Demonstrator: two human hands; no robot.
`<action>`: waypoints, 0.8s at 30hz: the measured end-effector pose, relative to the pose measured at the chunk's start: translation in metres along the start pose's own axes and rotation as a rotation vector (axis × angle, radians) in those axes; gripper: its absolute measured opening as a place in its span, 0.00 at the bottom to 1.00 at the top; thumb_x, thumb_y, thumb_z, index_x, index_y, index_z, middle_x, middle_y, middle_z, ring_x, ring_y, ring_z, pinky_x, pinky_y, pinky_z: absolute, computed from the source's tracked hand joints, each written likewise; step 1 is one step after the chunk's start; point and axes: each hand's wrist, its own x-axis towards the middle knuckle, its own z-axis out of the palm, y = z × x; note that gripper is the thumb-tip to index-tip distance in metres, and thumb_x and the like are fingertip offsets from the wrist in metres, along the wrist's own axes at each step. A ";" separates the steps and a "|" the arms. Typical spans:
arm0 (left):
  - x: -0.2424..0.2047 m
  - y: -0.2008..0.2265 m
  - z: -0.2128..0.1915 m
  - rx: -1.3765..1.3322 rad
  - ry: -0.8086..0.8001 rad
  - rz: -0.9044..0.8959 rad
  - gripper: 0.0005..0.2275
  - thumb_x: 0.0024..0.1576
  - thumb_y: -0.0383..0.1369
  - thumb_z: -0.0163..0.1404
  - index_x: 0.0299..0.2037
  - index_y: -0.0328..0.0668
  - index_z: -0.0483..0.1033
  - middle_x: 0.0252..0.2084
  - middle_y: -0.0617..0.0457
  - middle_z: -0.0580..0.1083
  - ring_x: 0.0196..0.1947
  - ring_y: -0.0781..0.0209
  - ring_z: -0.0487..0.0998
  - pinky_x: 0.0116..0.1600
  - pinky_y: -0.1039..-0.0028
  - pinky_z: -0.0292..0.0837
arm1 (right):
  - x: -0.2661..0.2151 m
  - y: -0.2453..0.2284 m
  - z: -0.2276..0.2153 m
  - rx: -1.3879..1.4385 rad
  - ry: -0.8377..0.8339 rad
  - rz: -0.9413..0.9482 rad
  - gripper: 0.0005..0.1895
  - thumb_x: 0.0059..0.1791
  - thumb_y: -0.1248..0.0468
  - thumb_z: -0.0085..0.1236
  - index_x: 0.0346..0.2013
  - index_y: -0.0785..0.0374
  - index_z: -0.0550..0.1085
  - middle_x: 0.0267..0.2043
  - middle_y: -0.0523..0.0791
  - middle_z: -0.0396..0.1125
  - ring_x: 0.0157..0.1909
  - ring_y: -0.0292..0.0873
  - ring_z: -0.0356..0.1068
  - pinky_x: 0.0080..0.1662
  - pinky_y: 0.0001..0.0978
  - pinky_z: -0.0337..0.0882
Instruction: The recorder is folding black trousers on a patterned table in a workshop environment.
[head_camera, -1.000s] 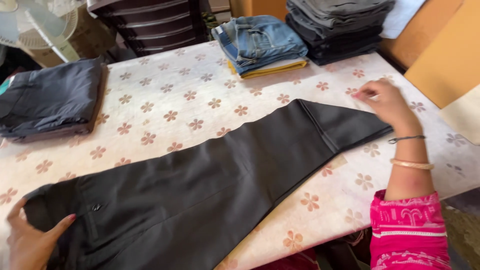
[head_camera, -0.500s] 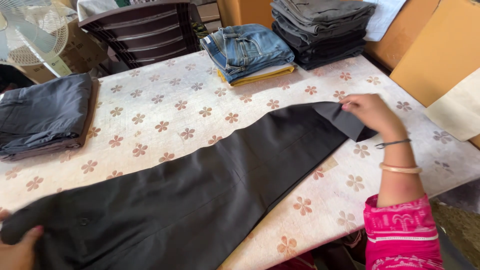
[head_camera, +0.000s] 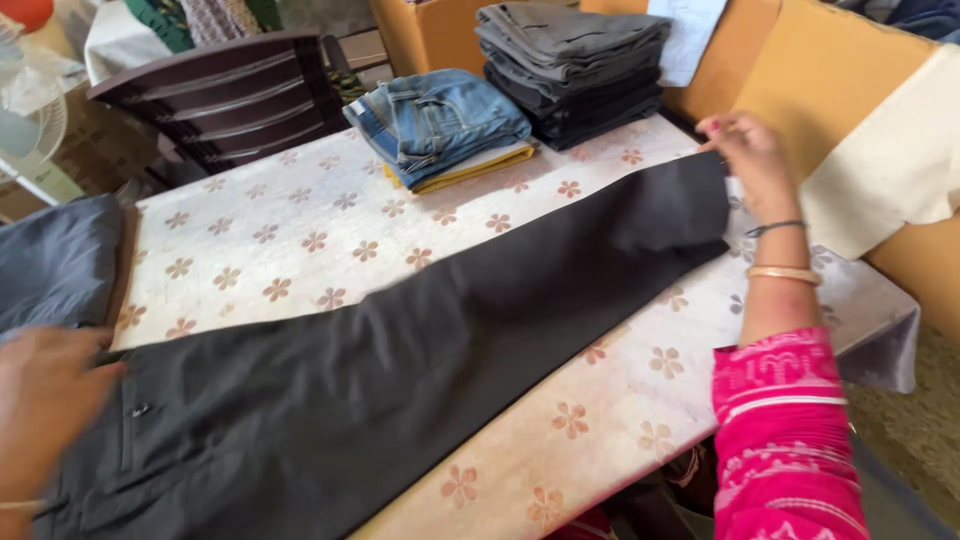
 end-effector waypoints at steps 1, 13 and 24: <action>0.009 0.074 -0.012 0.022 -0.016 0.040 0.15 0.46 0.39 0.61 0.37 0.36 0.81 0.40 0.41 0.79 0.43 0.42 0.79 0.48 0.60 0.75 | 0.000 0.018 0.002 -0.070 -0.019 0.070 0.13 0.60 0.55 0.56 0.45 0.63 0.76 0.41 0.40 0.73 0.39 0.32 0.70 0.41 0.25 0.68; 0.073 0.409 0.042 -0.490 -0.458 0.675 0.21 0.53 0.44 0.58 0.50 0.39 0.74 0.44 0.43 0.70 0.47 0.44 0.71 0.48 0.59 0.71 | -0.030 -0.018 0.031 -0.762 -0.155 -0.014 0.11 0.45 0.60 0.69 0.33 0.65 0.79 0.33 0.50 0.75 0.35 0.40 0.74 0.41 0.33 0.72; 0.116 0.398 0.071 -1.965 -0.514 -0.223 0.28 0.54 0.27 0.49 0.67 0.47 0.58 0.44 0.50 0.72 0.45 0.62 0.74 0.50 0.71 0.73 | -0.092 -0.170 0.135 0.329 -1.261 -0.085 0.19 0.54 0.61 0.59 0.57 0.69 0.73 0.53 0.49 0.74 0.54 0.40 0.74 0.56 0.34 0.75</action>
